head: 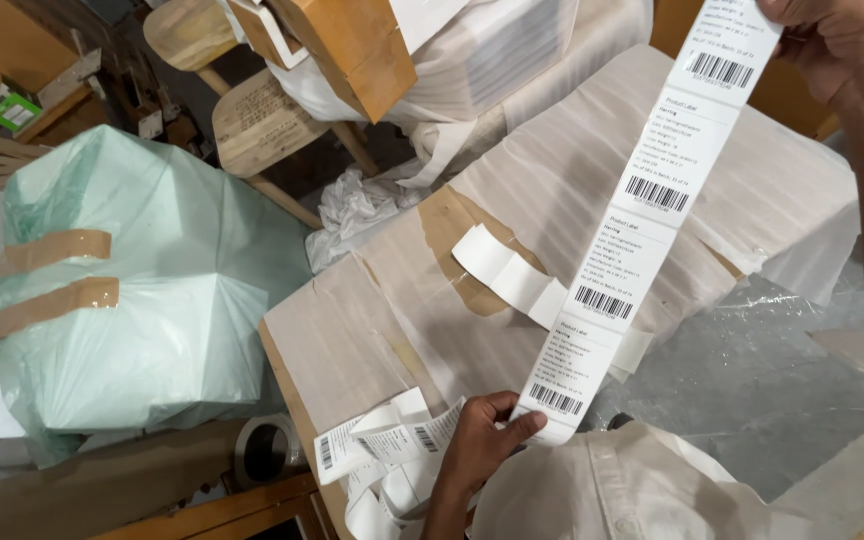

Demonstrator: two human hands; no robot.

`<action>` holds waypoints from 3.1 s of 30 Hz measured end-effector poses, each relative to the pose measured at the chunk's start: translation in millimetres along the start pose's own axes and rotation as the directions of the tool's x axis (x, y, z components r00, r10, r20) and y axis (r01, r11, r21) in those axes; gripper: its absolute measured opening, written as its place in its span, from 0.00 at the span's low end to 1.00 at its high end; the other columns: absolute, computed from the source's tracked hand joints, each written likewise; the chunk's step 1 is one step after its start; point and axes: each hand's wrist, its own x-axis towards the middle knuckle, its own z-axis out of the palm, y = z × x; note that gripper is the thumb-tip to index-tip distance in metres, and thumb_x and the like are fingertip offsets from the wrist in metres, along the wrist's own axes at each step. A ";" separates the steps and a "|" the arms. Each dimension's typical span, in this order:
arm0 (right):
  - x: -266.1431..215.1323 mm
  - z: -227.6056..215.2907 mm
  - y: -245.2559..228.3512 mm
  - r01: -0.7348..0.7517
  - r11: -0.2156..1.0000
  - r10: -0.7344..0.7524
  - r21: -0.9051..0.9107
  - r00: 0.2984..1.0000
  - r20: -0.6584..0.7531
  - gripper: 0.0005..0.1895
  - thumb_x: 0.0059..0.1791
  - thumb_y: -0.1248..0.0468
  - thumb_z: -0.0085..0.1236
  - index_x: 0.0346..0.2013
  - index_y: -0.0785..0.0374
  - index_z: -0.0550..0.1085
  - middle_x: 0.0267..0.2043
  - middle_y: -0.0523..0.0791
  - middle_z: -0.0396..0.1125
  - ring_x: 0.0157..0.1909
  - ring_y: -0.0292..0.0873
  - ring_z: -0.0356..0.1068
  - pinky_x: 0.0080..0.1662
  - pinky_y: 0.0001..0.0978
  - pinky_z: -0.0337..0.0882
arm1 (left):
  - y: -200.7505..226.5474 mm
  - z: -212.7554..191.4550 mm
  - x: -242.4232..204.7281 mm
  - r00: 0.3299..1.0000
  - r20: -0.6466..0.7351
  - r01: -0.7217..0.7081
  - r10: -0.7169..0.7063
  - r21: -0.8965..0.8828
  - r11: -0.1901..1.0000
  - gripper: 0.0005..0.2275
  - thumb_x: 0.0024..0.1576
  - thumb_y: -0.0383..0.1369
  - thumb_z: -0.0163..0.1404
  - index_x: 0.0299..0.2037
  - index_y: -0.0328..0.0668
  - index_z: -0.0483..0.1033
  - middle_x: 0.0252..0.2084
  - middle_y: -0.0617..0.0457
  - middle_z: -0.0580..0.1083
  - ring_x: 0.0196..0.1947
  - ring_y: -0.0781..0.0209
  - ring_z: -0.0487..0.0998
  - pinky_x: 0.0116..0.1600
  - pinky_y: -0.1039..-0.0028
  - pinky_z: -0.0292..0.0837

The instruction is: Peeling barcode labels from a long roll and applying them to wrapped items in a warehouse environment.

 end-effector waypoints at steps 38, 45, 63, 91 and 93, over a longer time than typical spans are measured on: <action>-185.9 138.2 12.9 0.014 0.873 0.485 -0.488 0.089 0.870 0.12 0.44 0.58 0.68 0.36 0.63 0.79 0.33 0.44 0.73 0.38 0.39 0.73 0.42 0.35 0.71 | 57.8 19.3 -14.0 0.982 0.042 -0.187 0.184 0.347 0.919 0.12 0.53 0.37 0.64 0.39 0.36 0.84 0.24 0.53 0.78 0.23 0.71 0.74 0.31 0.76 0.70; -197.8 140.0 14.0 -0.120 0.854 0.520 -0.506 0.186 0.834 0.08 0.44 0.63 0.67 0.33 0.65 0.79 0.28 0.43 0.73 0.34 0.38 0.72 0.39 0.33 0.72 | 57.8 22.6 -16.5 0.966 -0.050 -0.208 0.255 0.438 0.875 0.09 0.59 0.36 0.59 0.38 0.37 0.84 0.21 0.52 0.75 0.19 0.68 0.68 0.27 0.73 0.64; -229.6 143.5 20.0 -0.244 0.802 0.595 -0.545 0.409 0.692 0.06 0.35 0.79 0.54 0.20 0.69 0.76 0.18 0.47 0.70 0.23 0.39 0.68 0.27 0.35 0.67 | 62.6 26.2 -17.6 0.954 -0.027 -0.252 0.299 0.472 0.845 0.07 0.57 0.33 0.61 0.36 0.37 0.85 0.22 0.50 0.78 0.16 0.67 0.70 0.24 0.73 0.63; -235.3 122.6 54.7 -0.495 0.712 0.647 -0.497 0.190 0.738 0.07 0.46 0.66 0.64 0.25 0.65 0.75 0.21 0.39 0.64 0.25 0.33 0.61 0.30 0.30 0.63 | 38.6 14.8 5.0 0.978 0.095 -0.208 0.188 0.277 0.938 0.08 0.58 0.34 0.61 0.39 0.34 0.85 0.26 0.57 0.79 0.25 0.77 0.72 0.30 0.79 0.67; -225.5 112.9 55.6 -0.398 0.745 0.627 -0.535 0.142 0.766 0.06 0.45 0.64 0.65 0.29 0.62 0.76 0.23 0.39 0.68 0.28 0.33 0.66 0.33 0.30 0.66 | 42.4 10.3 3.7 0.986 0.121 -0.145 0.113 0.298 0.944 0.09 0.55 0.33 0.63 0.39 0.35 0.84 0.27 0.56 0.79 0.26 0.76 0.73 0.32 0.79 0.69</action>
